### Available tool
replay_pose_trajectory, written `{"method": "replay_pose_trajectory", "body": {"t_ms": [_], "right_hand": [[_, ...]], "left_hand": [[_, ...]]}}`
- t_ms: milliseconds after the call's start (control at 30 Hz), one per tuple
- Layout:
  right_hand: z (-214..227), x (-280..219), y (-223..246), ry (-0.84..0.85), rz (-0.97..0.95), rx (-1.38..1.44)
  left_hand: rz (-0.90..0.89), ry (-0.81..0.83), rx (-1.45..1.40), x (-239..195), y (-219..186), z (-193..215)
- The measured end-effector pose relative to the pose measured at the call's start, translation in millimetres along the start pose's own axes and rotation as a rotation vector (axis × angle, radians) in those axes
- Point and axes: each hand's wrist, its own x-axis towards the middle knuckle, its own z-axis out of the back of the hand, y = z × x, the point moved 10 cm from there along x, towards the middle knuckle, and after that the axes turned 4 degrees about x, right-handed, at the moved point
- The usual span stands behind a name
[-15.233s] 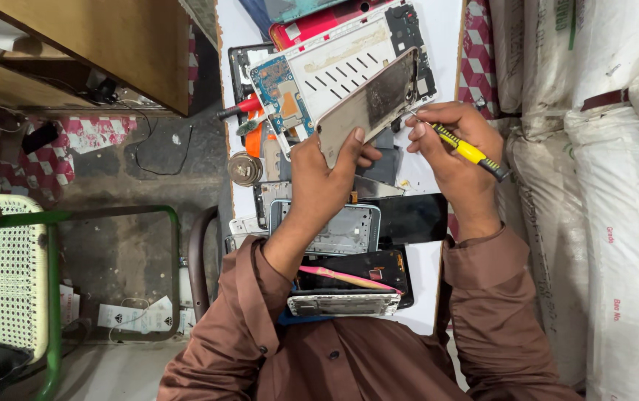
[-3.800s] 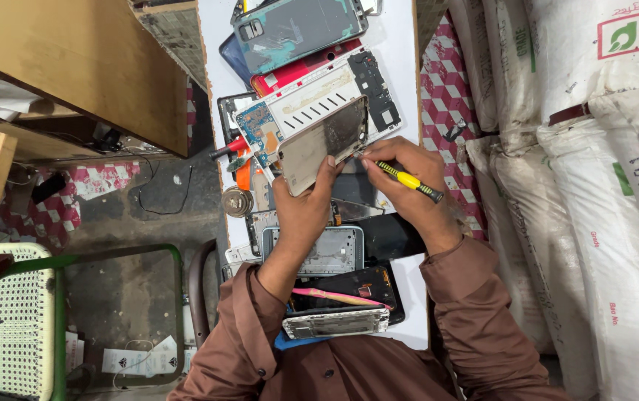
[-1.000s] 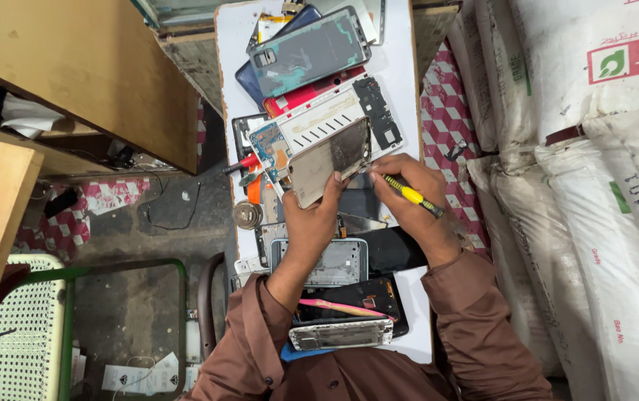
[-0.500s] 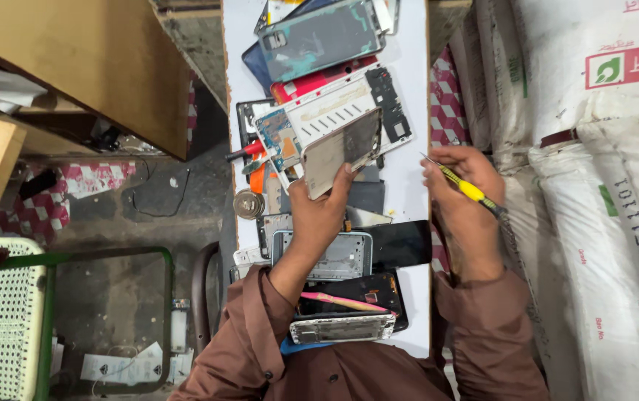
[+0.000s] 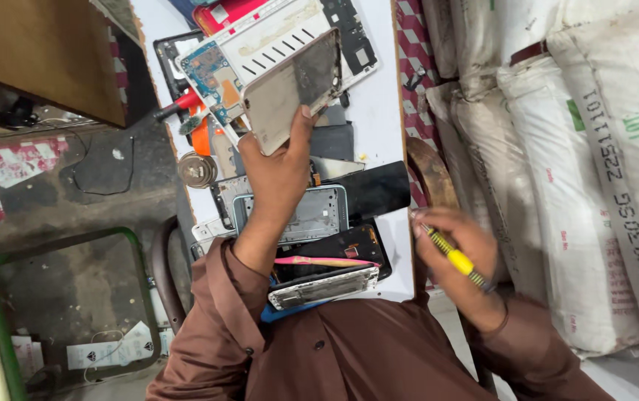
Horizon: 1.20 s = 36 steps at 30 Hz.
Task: The person uses a yellow-handled screwdriver to work on the back of a disassembled smartphone held in the left hand. The person repeatedly inserts and turns the screwdriver on the device's rear casing while seated at a cluttered workbench.
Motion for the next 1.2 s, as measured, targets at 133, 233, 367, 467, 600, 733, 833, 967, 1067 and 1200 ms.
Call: {"method": "replay_pose_trajectory", "body": {"t_ms": [133,233,367,467,600,733,833,967,1067,1200], "right_hand": [[-10,-21,4,0.055,-0.035,-0.052],[-16,-25,6,0.094,-0.038,-0.040],[-25,-21,18,0.092,0.076,-0.036],[-29,-21,20,0.105,0.111,-0.049],[-30,-22,20,0.117,0.135,-0.076],[-29,-17,21,0.085,0.112,-0.113],[-28,-15,24,0.095,0.109,-0.087],[-17,-11,7,0.073,-0.076,0.009],[-13,-10,-13,0.056,-0.219,0.300],[-22,-15,-37,0.103,-0.462,0.884]], "left_hand": [[-0.021,0.019,-0.041,0,-7,-2],[0.015,0.017,-0.067,0,-5,-2],[0.011,0.016,-0.008,-1,-6,-1],[0.003,0.014,-0.007,-2,-6,0],[0.011,0.000,-0.041,-3,-3,-1],[0.023,0.000,-0.054,-3,-1,-2],[0.048,-0.014,-0.136,-3,4,-2],[0.020,0.011,-0.135,-3,1,-2],[0.031,0.004,-0.148,-2,2,-4],[0.038,0.027,-0.024,-3,-1,-2]]}}
